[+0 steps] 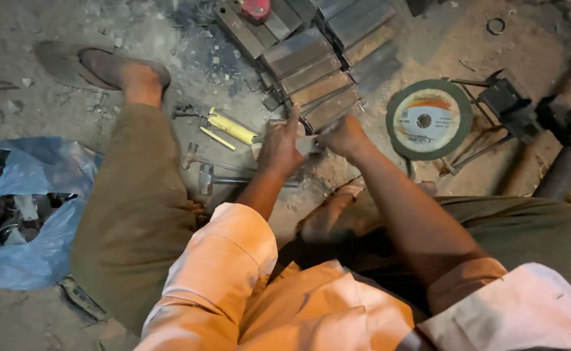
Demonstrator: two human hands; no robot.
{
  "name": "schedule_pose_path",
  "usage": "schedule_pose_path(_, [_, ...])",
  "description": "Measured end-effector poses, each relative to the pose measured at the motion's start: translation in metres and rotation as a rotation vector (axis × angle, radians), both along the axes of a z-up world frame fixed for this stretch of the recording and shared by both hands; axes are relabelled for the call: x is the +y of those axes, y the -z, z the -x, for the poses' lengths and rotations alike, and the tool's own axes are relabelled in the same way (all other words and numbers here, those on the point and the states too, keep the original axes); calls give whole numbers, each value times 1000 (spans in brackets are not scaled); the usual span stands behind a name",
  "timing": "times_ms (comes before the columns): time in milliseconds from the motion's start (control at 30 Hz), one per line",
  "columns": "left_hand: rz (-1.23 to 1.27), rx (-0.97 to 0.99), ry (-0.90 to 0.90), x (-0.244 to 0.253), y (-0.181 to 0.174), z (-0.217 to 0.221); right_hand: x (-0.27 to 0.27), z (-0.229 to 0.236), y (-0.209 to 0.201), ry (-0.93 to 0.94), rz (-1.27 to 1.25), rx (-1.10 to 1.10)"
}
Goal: The person sits on the floor and uses a hand file to smooth the edges of rectangular metal bars. They hold each bar with one hand and file the edges with the other, occasionally turning the bar to work on different sides. Finished bars are placed in a stack nearby.
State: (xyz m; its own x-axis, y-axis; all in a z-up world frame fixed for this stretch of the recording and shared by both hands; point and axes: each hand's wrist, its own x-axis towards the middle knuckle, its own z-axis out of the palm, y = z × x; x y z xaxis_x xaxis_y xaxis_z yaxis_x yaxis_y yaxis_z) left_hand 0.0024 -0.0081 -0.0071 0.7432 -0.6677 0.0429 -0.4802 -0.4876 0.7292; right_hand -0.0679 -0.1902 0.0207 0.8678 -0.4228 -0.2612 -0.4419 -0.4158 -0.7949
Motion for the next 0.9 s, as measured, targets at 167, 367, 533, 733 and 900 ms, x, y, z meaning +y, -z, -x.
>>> schedule_pose_path(167, [42, -15, 1, 1, -9, 2, 18, 24, 14, 141, 12, -46])
schedule_pose_path(367, [-24, 10, -5, 2, -18, 2, 39, 31, 15, 318, -87, -131])
schedule_pose_path(533, [7, -23, -6, 2, -20, 3, 22, 20, 19, 230, 17, -41])
schedule_pose_path(733, [34, 9, 8, 2, -11, 2, -3, -8, 8, 56, -97, 62])
schedule_pose_path(900, [-25, 27, -13, 1, -15, 2, -6, -36, -14, -403, 363, 430])
